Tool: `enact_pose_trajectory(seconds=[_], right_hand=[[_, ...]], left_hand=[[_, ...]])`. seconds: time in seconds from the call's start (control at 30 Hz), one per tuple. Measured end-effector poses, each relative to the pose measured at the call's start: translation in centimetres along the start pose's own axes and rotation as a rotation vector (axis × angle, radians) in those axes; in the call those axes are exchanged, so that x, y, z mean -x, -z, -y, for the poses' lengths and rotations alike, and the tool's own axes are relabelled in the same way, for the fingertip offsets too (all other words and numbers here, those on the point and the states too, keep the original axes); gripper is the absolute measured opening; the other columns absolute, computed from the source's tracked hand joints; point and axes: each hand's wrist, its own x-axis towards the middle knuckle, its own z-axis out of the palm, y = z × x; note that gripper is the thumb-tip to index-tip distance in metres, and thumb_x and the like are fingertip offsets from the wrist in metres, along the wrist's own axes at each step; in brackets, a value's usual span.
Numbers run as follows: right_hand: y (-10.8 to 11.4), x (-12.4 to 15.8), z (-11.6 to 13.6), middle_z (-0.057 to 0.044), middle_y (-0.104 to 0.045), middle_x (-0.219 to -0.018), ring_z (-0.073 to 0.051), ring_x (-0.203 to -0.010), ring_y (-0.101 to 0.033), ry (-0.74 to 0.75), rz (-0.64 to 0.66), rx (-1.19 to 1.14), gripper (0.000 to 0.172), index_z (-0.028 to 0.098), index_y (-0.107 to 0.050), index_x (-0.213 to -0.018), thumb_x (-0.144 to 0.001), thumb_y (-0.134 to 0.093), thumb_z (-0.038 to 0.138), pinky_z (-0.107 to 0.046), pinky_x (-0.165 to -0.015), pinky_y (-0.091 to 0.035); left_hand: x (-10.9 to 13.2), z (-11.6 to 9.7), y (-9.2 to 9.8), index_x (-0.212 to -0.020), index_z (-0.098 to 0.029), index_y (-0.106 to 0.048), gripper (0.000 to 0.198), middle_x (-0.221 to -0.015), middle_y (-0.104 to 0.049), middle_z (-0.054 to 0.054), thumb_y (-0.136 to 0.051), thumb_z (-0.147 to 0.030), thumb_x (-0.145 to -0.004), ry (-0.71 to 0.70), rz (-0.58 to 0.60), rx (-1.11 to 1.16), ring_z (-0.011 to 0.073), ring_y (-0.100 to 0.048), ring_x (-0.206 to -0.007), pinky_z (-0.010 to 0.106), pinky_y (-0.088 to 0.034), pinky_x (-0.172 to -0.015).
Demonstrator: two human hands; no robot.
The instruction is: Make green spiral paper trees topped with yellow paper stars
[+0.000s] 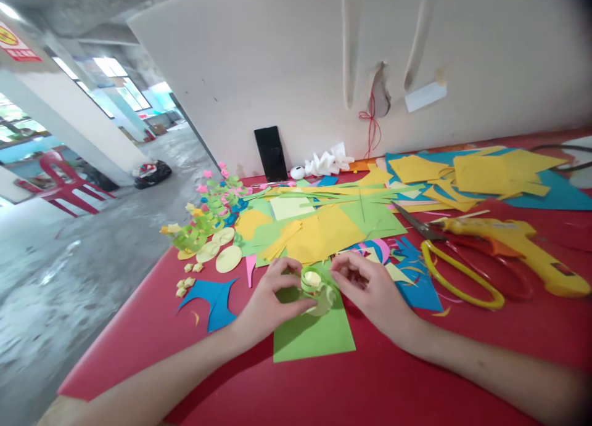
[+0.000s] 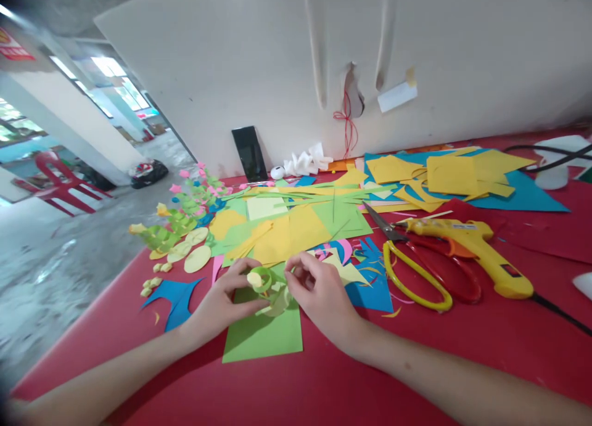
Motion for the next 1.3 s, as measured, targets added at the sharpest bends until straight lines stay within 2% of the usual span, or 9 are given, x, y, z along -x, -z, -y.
enact_pose_trajectory(seconds=[0.2,0.43,0.57,0.73,0.87,1.3], right_hand=[[0.1,0.1,0.5,0.003,-0.044,-0.062,-0.009,-0.054,-0.041,0.062,0.028,0.033,0.006,0.020,-0.062,-0.081,-0.079,-0.060,0.025,-0.023,-0.046,-0.032],[-0.2,0.3,0.7,0.003,-0.045,-0.062,-0.008,-0.052,-0.039,0.101,0.023,0.086,0.002,0.020,-0.064,-0.076,-0.075,-0.066,0.021,-0.023,-0.044,-0.029],[-0.1,0.5,1.0,0.003,-0.043,-0.067,-0.010,-0.056,-0.041,0.118,-0.048,0.123,0.014,0.021,-0.064,-0.090,-0.076,-0.064,0.021,-0.024,-0.047,-0.034],[0.2,0.5,1.8,0.002,-0.044,-0.067,-0.011,-0.060,-0.043,0.149,-0.046,0.135,0.009,0.024,-0.066,-0.085,-0.076,-0.064,0.022,-0.026,-0.054,-0.036],[0.2,0.3,2.0,0.001,-0.046,-0.072,-0.011,-0.059,-0.042,0.157,-0.032,0.120,0.014,0.026,-0.066,-0.091,-0.078,-0.063,0.023,-0.028,-0.053,-0.035],[0.2,0.0,2.2,0.000,-0.051,-0.076,-0.012,-0.063,-0.044,0.157,0.005,0.130,0.004,0.026,-0.067,-0.079,-0.079,-0.064,0.025,-0.030,-0.052,-0.032]], left_hand=[[0.0,-0.2,0.1,-0.070,-0.020,-0.067,0.011,-0.090,-0.056,0.004,-0.075,-0.027,-0.067,0.006,0.020,0.000,0.0199,-0.054,-0.089,0.035,-0.044,-0.080],[0.0,0.0,0.0,-0.069,-0.019,-0.067,0.012,-0.093,-0.056,0.005,-0.074,-0.028,-0.067,-0.010,0.013,0.010,0.0208,-0.054,-0.091,0.036,-0.044,-0.081],[0.0,0.0,0.0,-0.073,-0.021,-0.070,0.009,-0.092,-0.057,0.004,-0.075,-0.026,-0.067,-0.025,0.021,0.018,0.0204,-0.054,-0.092,0.036,-0.043,-0.084],[0.0,0.1,-0.1,-0.074,-0.021,-0.070,0.010,-0.093,-0.056,0.004,-0.075,-0.024,-0.067,-0.046,0.010,0.047,0.0201,-0.053,-0.093,0.036,-0.043,-0.086],[0.0,0.2,-0.1,-0.072,-0.020,-0.069,0.009,-0.092,-0.056,0.004,-0.076,-0.021,-0.066,-0.057,0.006,0.068,0.0193,-0.053,-0.093,0.036,-0.042,-0.087],[0.0,0.1,-0.1,-0.072,-0.020,-0.067,0.009,-0.092,-0.054,0.003,-0.074,-0.017,-0.067,-0.072,0.010,0.094,0.0179,-0.052,-0.093,0.033,-0.041,-0.088]])
